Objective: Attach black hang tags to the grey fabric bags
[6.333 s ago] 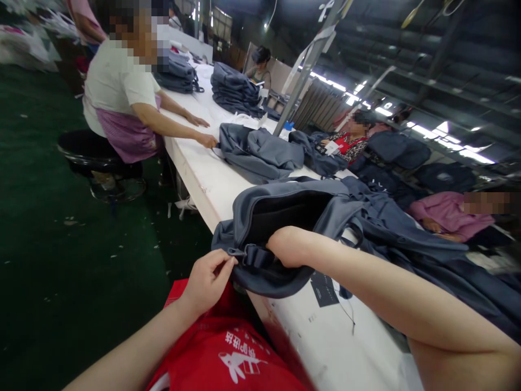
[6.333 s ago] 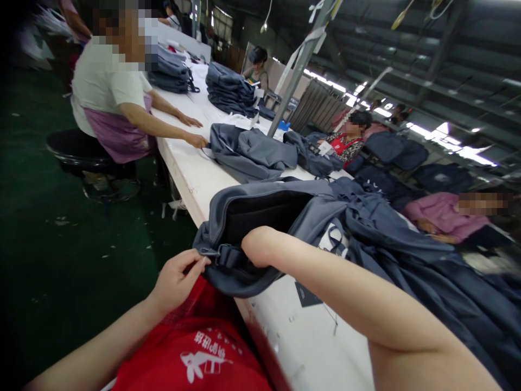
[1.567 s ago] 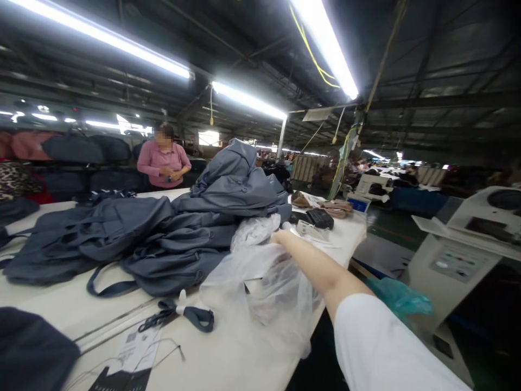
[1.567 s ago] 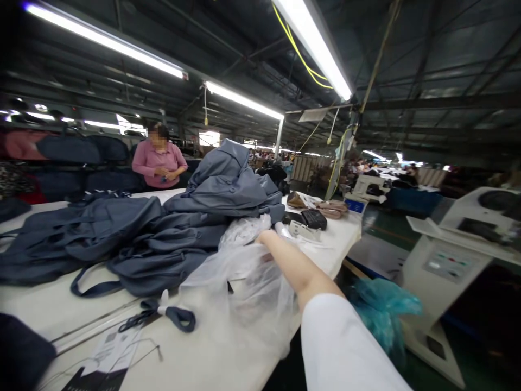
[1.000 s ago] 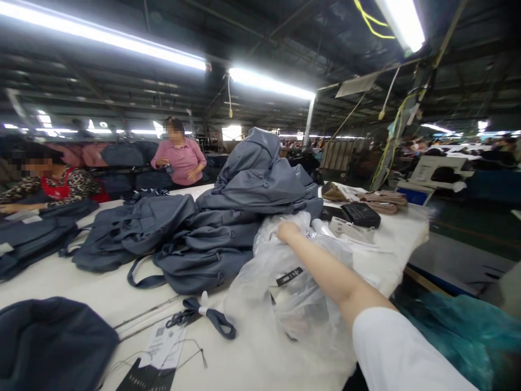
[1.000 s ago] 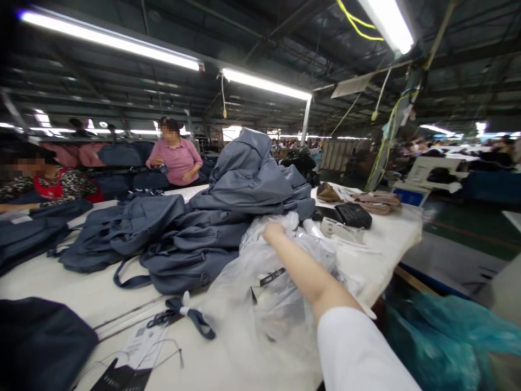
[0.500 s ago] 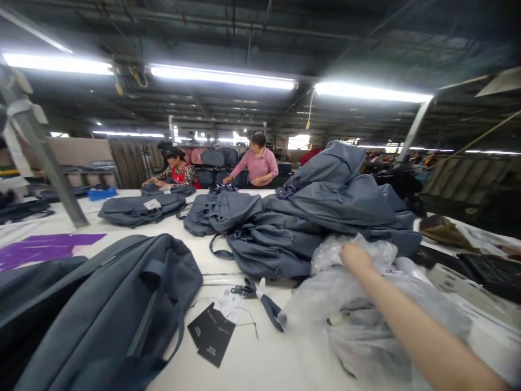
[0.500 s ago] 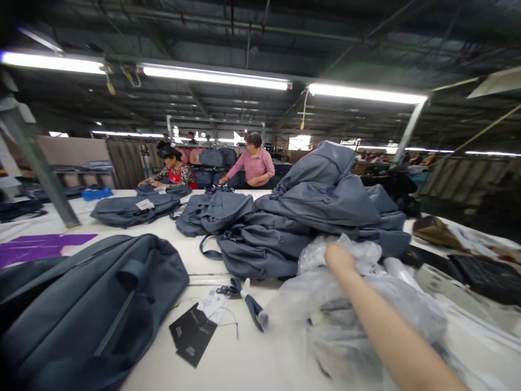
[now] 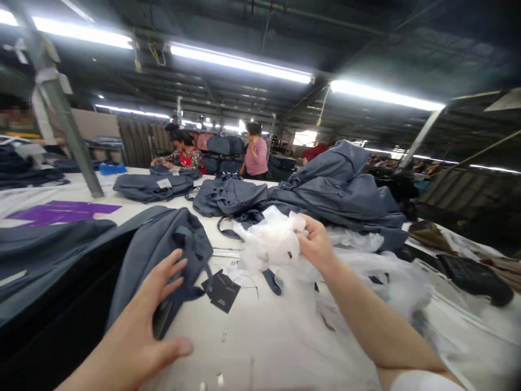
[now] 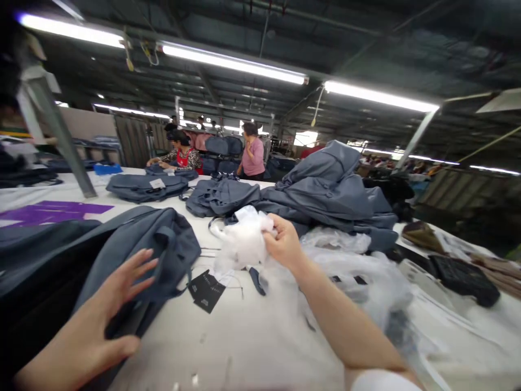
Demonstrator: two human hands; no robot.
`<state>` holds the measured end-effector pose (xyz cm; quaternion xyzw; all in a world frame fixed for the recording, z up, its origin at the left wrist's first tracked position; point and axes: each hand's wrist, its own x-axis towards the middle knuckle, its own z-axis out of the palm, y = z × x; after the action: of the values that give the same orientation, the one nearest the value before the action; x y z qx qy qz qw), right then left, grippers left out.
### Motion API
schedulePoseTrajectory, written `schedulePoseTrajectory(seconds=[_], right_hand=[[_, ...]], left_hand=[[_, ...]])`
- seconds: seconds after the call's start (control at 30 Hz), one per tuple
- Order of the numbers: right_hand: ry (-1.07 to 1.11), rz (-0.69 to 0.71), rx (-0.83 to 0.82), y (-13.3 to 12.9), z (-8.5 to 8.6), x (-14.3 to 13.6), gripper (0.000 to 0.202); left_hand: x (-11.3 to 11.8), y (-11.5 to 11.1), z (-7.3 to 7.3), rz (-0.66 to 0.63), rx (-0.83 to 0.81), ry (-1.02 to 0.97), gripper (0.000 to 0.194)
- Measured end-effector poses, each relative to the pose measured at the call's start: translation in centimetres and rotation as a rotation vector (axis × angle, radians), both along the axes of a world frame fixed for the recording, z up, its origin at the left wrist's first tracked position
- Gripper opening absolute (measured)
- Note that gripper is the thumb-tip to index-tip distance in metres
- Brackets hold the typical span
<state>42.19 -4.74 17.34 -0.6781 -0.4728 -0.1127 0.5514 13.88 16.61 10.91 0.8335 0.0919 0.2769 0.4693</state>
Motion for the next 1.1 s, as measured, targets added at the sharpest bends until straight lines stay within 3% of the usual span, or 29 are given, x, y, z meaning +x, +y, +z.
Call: schedulePoseTrajectory(seconds=[0.1, 0.2, 0.33, 0.47, 0.63, 0.73, 0.8, 0.87, 0.97, 1.03, 1.1], right_hand=[[0.127, 0.322, 0.047, 3.2, -1.0, -6.5, 0.006], [0.196, 0.541, -0.02, 7.0, -3.0, -10.9, 0.009], [0.161, 0.643, -0.197, 10.6, -5.1, -12.9, 0.02], [0.366, 0.495, -0.307, 10.6, -4.9, -11.4, 0.027], [0.599, 0.308, -0.066, 9.2, -4.0, -9.0, 0.034], [0.653, 0.192, 0.075, 8.4, -5.0, -8.1, 0.034], [0.66, 0.157, 0.052, 7.7, -6.3, -8.4, 0.033], [0.634, 0.251, -0.121, 7.1, -7.7, -10.0, 0.035], [0.548, 0.621, -0.424, 6.9, -9.4, -14.2, 0.062], [0.52, 0.768, -0.451, 7.5, -10.0, -17.1, 0.065], [0.522, 0.739, -0.382, 8.6, -10.4, -19.0, 0.043]], left_hand=[[1.6, -0.4, 1.1, -0.249, -0.349, -0.041, 0.127], [2.6, -1.0, 0.7, -0.358, -0.605, -0.04, 0.123], [2.8, -1.7, -0.7, -0.09, -0.559, -0.105, 0.092], [2.2, -0.9, -0.8, 0.138, -0.502, -0.098, 0.052], [1.3, 0.3, -0.5, 0.358, -0.511, -0.182, 0.021], [0.6, 0.5, -0.5, 0.491, -0.549, -0.272, 0.012], [0.2, 0.5, -0.3, 0.594, -0.588, -0.349, 0.013], [-0.1, 0.3, -0.1, 0.661, -0.618, -0.424, 0.016], [-0.1, -0.2, 0.2, 0.664, -0.595, -0.492, 0.018], [0.1, -0.6, 0.2, 0.628, -0.51, -0.499, 0.018], [0.0, -1.1, 0.0, 0.561, -0.342, -0.481, 0.022]])
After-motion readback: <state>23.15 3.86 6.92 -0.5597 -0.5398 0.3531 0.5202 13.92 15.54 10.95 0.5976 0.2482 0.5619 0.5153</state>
